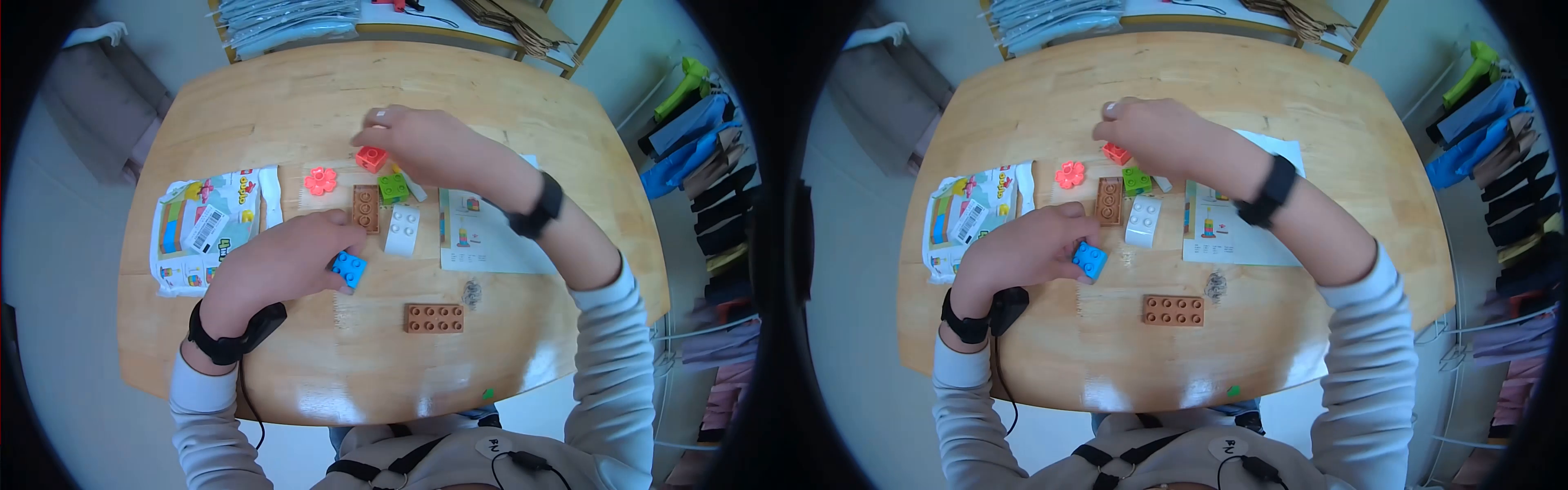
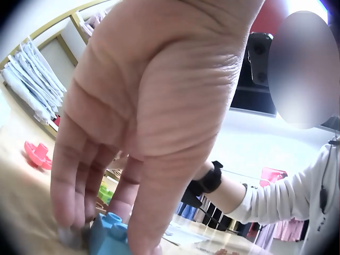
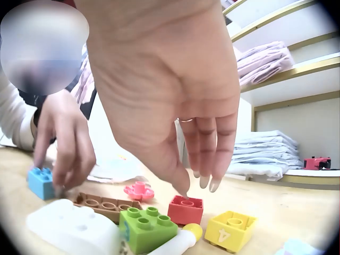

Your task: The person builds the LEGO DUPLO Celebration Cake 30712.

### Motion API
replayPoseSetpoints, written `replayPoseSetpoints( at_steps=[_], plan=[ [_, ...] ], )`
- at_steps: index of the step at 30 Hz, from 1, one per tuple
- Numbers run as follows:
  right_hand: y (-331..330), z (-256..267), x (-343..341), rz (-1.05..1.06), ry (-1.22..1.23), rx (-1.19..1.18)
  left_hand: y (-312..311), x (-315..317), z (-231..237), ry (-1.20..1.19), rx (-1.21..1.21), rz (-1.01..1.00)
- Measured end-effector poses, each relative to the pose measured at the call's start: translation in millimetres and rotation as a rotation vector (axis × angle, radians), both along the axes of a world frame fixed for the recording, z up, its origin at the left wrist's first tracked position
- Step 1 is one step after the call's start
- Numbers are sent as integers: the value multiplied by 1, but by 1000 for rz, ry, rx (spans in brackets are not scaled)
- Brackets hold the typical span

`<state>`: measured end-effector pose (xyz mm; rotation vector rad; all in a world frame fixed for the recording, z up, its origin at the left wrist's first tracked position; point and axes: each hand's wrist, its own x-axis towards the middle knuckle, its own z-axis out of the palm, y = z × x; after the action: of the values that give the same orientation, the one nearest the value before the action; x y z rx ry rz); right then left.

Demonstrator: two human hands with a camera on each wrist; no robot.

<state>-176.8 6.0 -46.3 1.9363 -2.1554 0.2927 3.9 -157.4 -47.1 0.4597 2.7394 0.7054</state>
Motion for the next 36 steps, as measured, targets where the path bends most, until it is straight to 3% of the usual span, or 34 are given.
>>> replayPoseSetpoints(
  at_steps=[2,4,5,7,8,10,14,16,21,27,29,36],
  plan=[
    [-27,-4,-3,16,57,54,3,2,1,20,5,-7],
    [-46,-1,1,-80,185,458,6,4,0,38,19,-20],
    [-45,0,1,-98,177,468,5,4,-2,67,0,-19],
    [-40,5,2,-113,120,262,7,6,-5,96,-8,-29],
    [-34,9,2,-121,122,272,7,7,-7,108,-20,-43],
    [-15,19,3,-155,-22,-75,8,7,-7,125,-27,-53],
    [39,31,28,-118,-211,-263,12,5,-7,101,-40,-38],
    [66,29,43,-120,-476,-313,15,3,-8,99,-53,-26],
    [103,10,75,-169,-734,-293,25,3,-14,59,26,-48],
    [108,5,102,-269,-730,-82,24,7,-8,-18,73,-90],
    [102,2,110,-259,-914,-135,19,7,-9,-44,68,-79],
    [72,-3,131,-202,-797,13,18,8,-14,-4,63,-81]
  ],
)
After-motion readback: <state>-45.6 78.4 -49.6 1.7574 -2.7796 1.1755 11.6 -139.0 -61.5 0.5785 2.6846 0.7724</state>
